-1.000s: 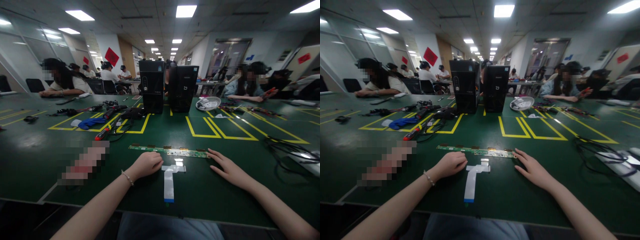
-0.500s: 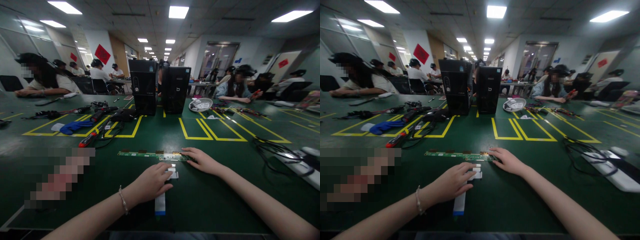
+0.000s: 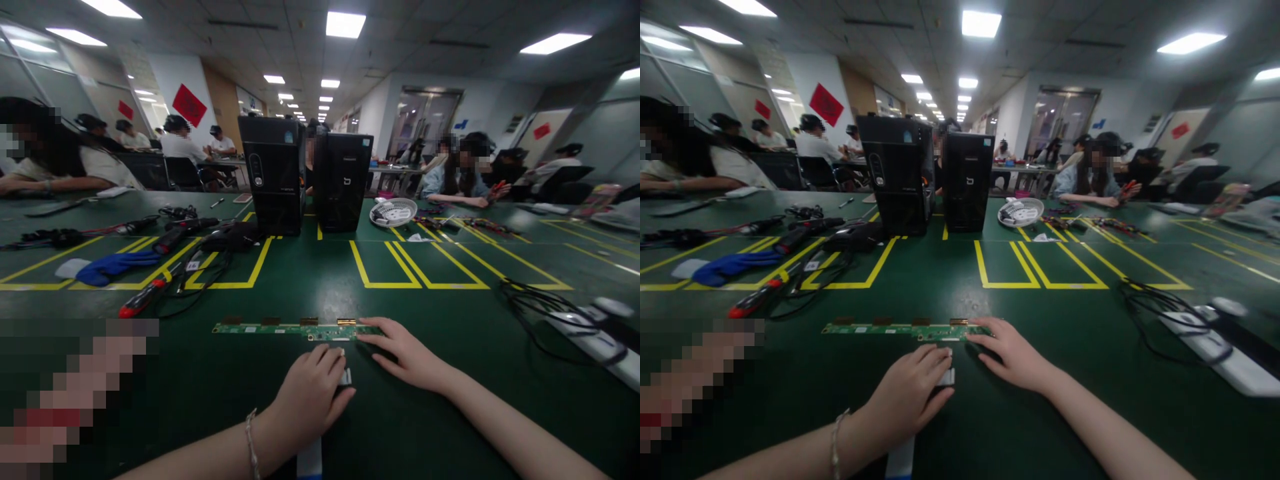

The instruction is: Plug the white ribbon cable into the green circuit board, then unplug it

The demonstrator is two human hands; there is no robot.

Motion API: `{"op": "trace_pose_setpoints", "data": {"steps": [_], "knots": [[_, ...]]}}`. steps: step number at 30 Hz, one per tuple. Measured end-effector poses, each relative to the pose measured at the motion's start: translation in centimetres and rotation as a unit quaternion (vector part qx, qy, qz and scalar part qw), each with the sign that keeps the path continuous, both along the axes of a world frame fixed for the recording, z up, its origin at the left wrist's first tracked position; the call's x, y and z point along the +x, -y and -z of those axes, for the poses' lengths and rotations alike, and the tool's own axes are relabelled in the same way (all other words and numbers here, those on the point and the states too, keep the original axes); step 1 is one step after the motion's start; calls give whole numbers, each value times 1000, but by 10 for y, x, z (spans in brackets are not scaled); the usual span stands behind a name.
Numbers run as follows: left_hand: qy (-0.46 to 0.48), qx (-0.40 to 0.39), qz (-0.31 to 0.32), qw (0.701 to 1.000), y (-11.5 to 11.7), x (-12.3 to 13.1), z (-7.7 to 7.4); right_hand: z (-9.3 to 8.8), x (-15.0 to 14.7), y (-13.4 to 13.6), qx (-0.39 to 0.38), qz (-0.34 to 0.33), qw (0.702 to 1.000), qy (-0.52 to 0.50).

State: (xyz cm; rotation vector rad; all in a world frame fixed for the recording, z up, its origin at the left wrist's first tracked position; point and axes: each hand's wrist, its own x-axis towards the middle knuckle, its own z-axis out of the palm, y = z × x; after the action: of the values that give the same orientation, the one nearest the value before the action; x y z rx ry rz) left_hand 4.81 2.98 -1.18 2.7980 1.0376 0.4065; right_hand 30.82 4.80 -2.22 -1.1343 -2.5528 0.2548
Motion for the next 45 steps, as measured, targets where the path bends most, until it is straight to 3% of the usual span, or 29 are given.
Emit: {"op": "trace_pose_setpoints", "data": {"steps": [6,11,16,27,36,45], "knots": [[13,-46,1,999,6,-9,12,1,3,-1,-49,9,998,36],[-5,-63,17,998,5,-10,12,1,4,-3,-77,7,997,27],[-8,-58,22,998,4,-11,14,-2,0,-5,-81,0,996,33],[-1,-10,67,998,0,-15,37,0,-1,-7,-63,-6,997,33],[-37,-98,48,993,2,-11,23,1,-1,-7,-57,0,997,46],[-48,-118,41,991,2,-10,13,-2,-2,-7,-67,-2,996,58]]}}
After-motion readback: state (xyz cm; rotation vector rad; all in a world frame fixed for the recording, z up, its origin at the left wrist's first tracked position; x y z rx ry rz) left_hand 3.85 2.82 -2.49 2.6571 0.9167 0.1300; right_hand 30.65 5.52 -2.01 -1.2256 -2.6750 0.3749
